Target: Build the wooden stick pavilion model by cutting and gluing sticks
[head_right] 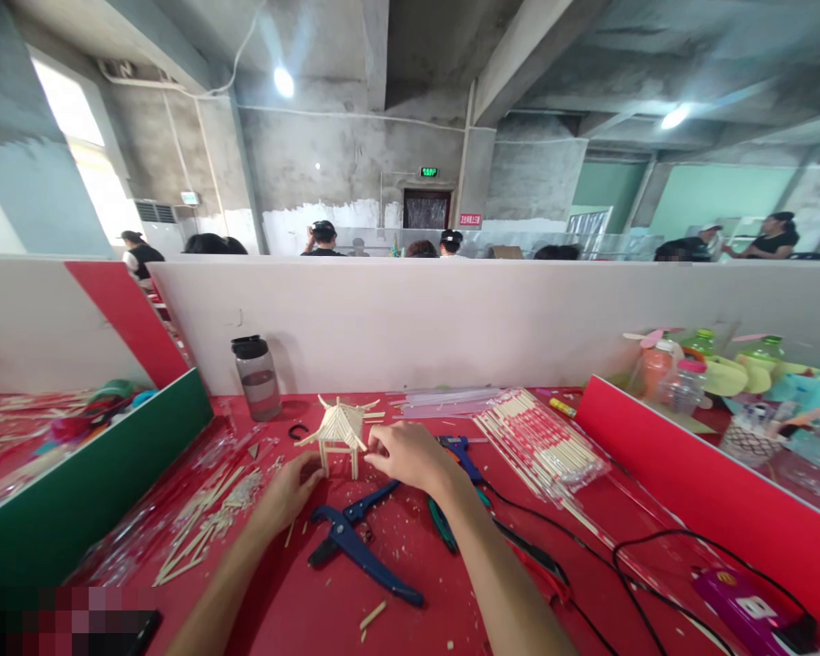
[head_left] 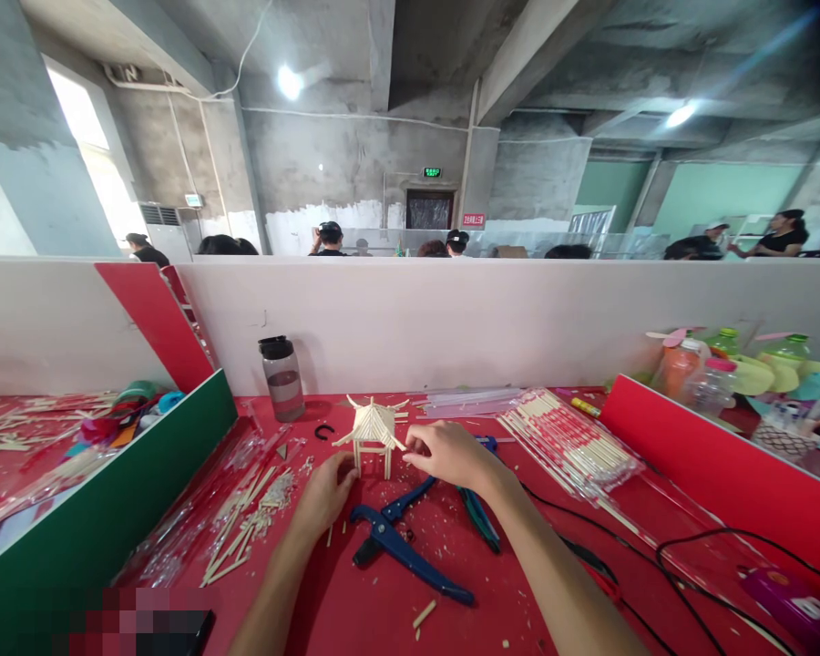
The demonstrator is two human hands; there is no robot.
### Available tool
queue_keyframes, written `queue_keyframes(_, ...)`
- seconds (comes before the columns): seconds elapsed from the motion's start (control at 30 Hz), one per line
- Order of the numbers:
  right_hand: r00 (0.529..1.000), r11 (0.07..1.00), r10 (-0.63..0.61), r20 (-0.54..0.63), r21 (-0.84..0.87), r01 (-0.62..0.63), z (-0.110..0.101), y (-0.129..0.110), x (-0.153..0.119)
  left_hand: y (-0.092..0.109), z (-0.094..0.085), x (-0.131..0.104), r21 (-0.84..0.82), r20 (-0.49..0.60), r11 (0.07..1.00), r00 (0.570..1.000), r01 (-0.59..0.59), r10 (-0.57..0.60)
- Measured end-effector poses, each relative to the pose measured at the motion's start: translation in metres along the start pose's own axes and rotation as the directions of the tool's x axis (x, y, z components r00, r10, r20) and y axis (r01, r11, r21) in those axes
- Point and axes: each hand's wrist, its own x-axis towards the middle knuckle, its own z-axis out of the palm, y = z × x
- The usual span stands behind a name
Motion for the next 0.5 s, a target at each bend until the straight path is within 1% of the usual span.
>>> queue_keyframes(0.03,1.000,1.000,0.004,0.013,0.002,-0.004,-0.001,0.002,-0.001,0.000,-0.003,-0.001,0.039,0.001,0.999,1.000,0.016,-0.016)
queue_keyframes(0.1,0.999,1.000,0.017,0.031,-0.008,-0.017,-0.004,0.007,-0.003,0.002,-0.011,-0.004,0.172,0.008,0.984,0.999,0.038,-0.040)
queue_keyframes(0.17,0.999,0.999,0.033,0.034,-0.023,-0.032,-0.006,0.010,-0.005,0.007,-0.021,-0.009,0.337,0.061,0.941,0.997,0.030,-0.053)
queue_keyframes(0.2,0.999,0.999,0.040,0.034,-0.029,-0.039,-0.007,0.012,-0.006,0.011,-0.027,-0.012,0.408,0.096,0.912,0.992,0.034,-0.080)
queue_keyframes(0.27,0.998,0.998,0.051,0.038,-0.037,-0.050,-0.010,0.014,-0.007,0.019,-0.037,-0.017,0.528,0.161,0.847,0.972,0.063,-0.172)
queue_keyframes(0.3,0.998,0.998,0.056,0.041,-0.040,-0.055,-0.011,0.015,-0.008,0.023,-0.042,-0.020,0.575,0.165,0.814,0.965,0.074,-0.204)
queue_keyframes(0.37,0.997,0.997,0.068,0.047,-0.048,-0.066,-0.014,0.015,-0.008,0.030,-0.047,-0.024,0.654,0.163,0.744,0.936,0.133,-0.311)
queue_keyframes(0.43,0.995,0.996,0.077,0.056,-0.056,-0.074,-0.017,0.014,-0.010,0.033,-0.049,-0.027,0.698,0.174,0.694,0.900,0.174,-0.400)
queue_keyframes(0.47,0.995,0.995,0.082,0.062,-0.060,-0.078,-0.018,0.014,-0.011,0.034,-0.048,-0.028,0.708,0.183,0.682,0.886,0.182,-0.426)
queue_keyframes(0.5,0.994,0.994,0.089,0.069,-0.064,-0.084,-0.020,0.013,-0.013,0.035,-0.047,-0.029,0.710,0.187,0.680,0.882,0.182,-0.432)
